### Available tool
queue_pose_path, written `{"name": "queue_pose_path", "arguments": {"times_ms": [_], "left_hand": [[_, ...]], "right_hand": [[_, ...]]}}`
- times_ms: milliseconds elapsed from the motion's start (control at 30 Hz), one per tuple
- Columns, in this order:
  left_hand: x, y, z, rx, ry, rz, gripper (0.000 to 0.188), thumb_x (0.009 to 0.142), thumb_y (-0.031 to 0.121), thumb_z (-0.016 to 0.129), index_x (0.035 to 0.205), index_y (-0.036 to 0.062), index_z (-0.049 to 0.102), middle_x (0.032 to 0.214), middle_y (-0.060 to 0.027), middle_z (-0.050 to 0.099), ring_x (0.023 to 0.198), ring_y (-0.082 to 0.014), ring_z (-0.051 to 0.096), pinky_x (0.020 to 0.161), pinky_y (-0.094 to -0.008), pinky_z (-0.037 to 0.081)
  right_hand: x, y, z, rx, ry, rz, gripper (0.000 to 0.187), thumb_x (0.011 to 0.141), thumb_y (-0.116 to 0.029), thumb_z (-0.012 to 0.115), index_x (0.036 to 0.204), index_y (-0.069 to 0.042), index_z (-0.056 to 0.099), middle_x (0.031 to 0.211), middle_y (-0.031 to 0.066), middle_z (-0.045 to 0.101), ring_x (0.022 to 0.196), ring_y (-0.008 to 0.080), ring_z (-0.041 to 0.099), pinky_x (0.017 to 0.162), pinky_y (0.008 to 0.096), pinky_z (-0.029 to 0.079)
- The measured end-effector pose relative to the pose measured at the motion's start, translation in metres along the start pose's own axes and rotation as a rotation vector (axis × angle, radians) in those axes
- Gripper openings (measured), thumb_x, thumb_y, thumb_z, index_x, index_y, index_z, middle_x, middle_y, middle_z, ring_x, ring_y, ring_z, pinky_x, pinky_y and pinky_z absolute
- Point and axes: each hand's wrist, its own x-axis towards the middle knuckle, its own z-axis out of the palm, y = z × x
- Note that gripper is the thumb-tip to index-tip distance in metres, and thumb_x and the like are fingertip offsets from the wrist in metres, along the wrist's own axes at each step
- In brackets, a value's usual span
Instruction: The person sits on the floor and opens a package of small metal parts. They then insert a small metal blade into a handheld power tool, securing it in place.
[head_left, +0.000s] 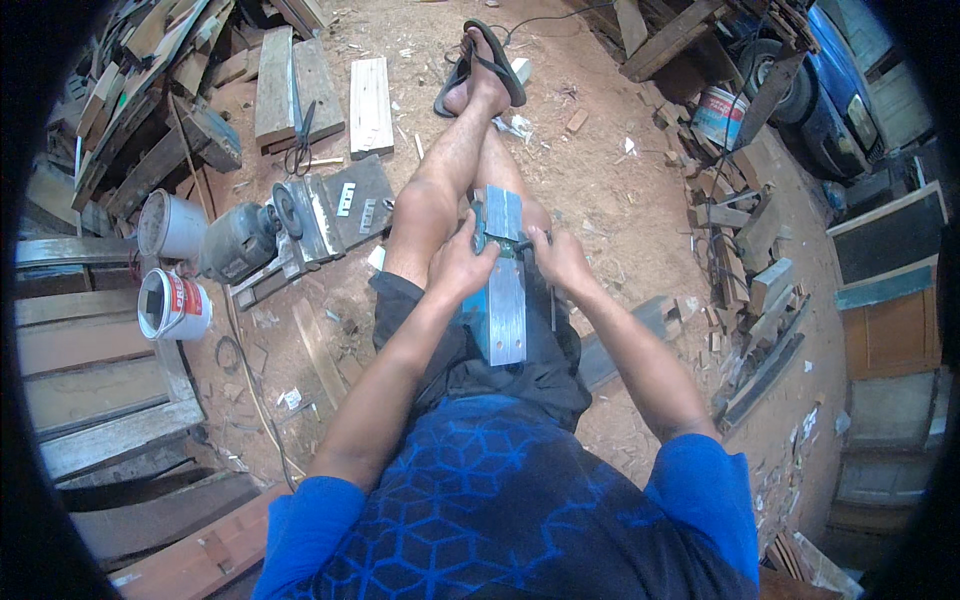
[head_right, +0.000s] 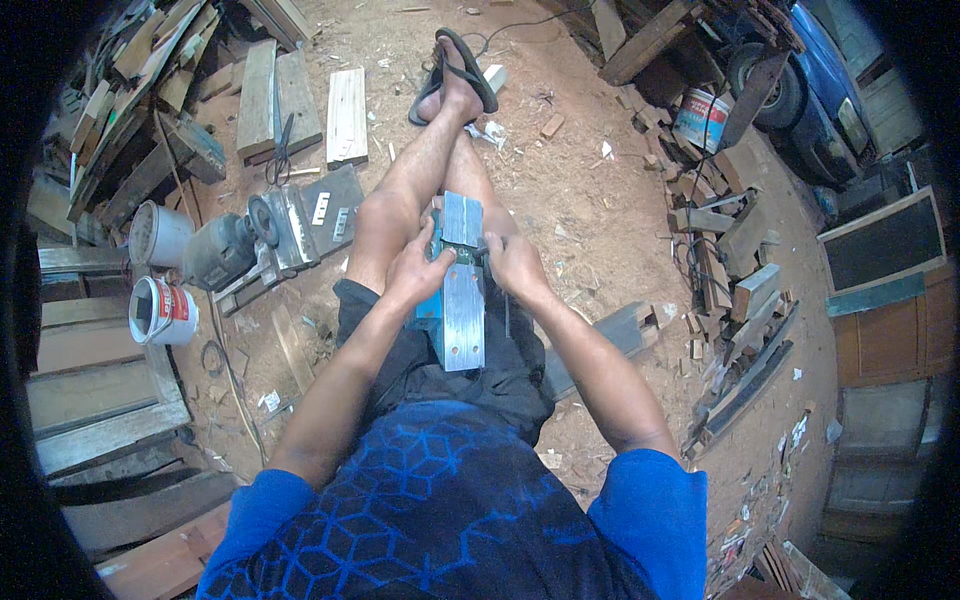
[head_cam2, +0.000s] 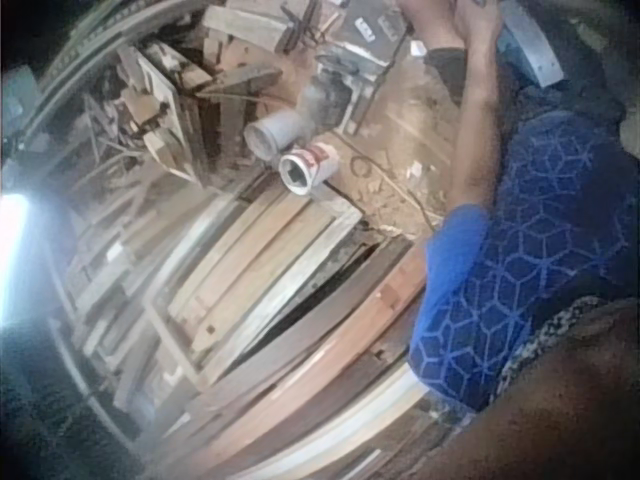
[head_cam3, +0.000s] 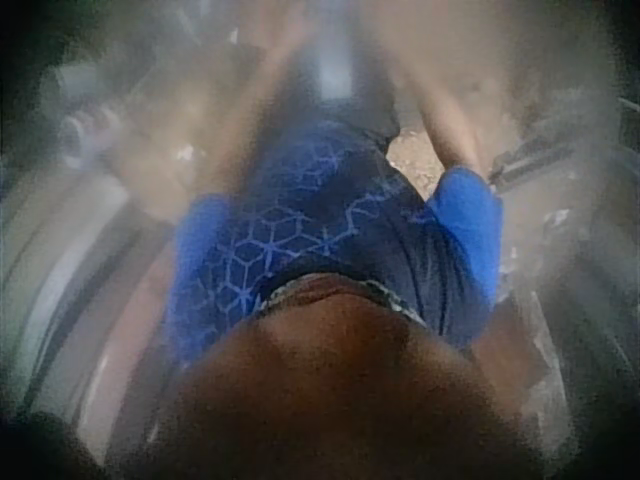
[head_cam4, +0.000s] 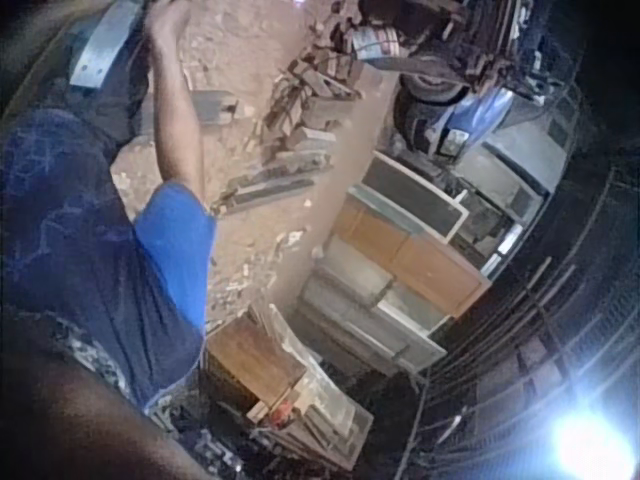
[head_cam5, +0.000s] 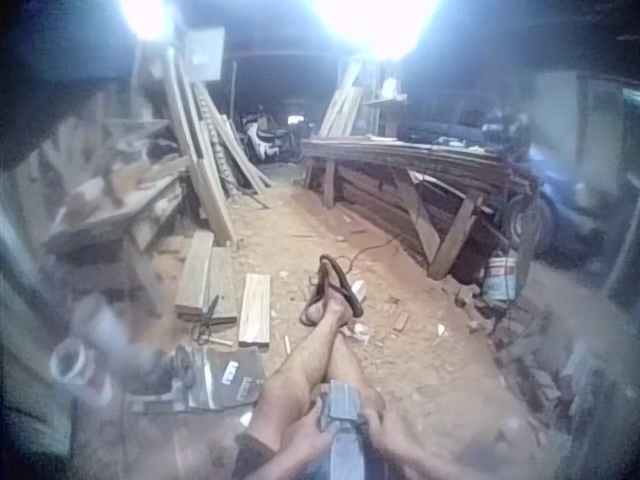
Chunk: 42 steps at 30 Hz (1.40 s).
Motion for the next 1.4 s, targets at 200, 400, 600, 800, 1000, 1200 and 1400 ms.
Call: {"name": "queue_pose_path", "arguments": {"times_ms": [200,400,600,800,1000,1200,1400], "left_hand": [[-0.004,0.006,-0.001,0.040,-0.006,-0.049,0.084,0.084,0.042,0.063,0.152,0.0012,0.035,0.132,-0.0312,0.057,0.124,-0.0420,0.056,0.106,-0.0445,0.042],[0.001,0.001,0.002,0.052,0.003,-0.043,0.083,0.083,0.042,0.064,0.152,0.0034,0.036,0.130,-0.0303,0.059,0.123,-0.0415,0.057,0.105,-0.0439,0.043],[0.001,0.005,0.002,0.022,-0.024,-0.047,0.084,0.082,0.042,0.065,0.152,0.0041,0.036,0.131,-0.0300,0.059,0.123,-0.0406,0.057,0.106,-0.0430,0.043],[0.005,0.002,-0.002,-0.001,-0.044,-0.065,0.084,0.082,0.041,0.065,0.152,0.0042,0.036,0.134,-0.0294,0.056,0.128,-0.0388,0.054,0.108,-0.0426,0.041],[0.007,0.009,0.001,0.049,-0.067,-0.054,0.083,0.084,0.044,0.061,0.152,0.0023,0.035,0.129,-0.0311,0.059,0.122,-0.0418,0.057,0.106,-0.0446,0.043],[0.030,-0.021,0.002,0.078,-0.022,0.002,0.088,0.083,0.045,0.065,0.150,-0.0029,0.035,0.132,-0.0302,0.057,0.124,-0.0407,0.057,0.106,-0.0428,0.044],[0.036,-0.034,-0.005,-0.196,-0.072,0.026,0.090,0.082,0.042,0.070,0.145,-0.0116,0.037,0.137,-0.0328,0.053,0.129,-0.0379,0.054,0.108,-0.0383,0.042]], "right_hand": [[0.008,-0.024,-0.011,0.278,-0.330,0.436,0.050,0.101,-0.037,0.054,0.093,0.012,0.062,0.065,0.0172,0.064,0.046,0.0267,0.062,0.046,0.0377,0.051],[0.007,-0.026,-0.006,0.150,-0.367,0.235,0.043,0.104,-0.038,0.050,0.084,-0.001,0.057,0.065,0.0093,0.057,0.050,0.0185,0.058,0.046,0.0350,0.049],[0.015,-0.007,-0.021,0.418,-0.564,0.489,0.042,0.104,-0.039,0.045,0.094,-0.001,0.060,0.064,0.0056,0.053,0.050,0.0191,0.054,0.044,0.0359,0.046],[0.001,-0.028,-0.030,0.120,-0.512,0.118,0.038,0.103,-0.036,0.049,0.098,0.000,0.060,0.066,0.0018,0.049,0.050,0.0170,0.050,0.044,0.0345,0.049],[0.021,-0.005,-0.028,0.240,-0.577,0.352,0.037,0.100,-0.034,0.050,0.107,0.001,0.062,0.081,0.0106,0.061,0.059,0.0204,0.058,0.048,0.0348,0.048],[0.016,-0.033,-0.017,0.046,-0.239,-0.129,0.033,0.091,-0.027,0.058,0.110,-0.001,0.068,0.093,0.0244,0.070,0.075,0.0364,0.069,0.071,0.0440,0.056],[0.023,-0.036,0.007,-0.126,-0.083,-0.156,0.032,0.084,-0.032,0.069,0.097,-0.004,0.073,0.094,0.0261,0.070,0.089,0.0421,0.069,0.080,0.0500,0.055]]}}
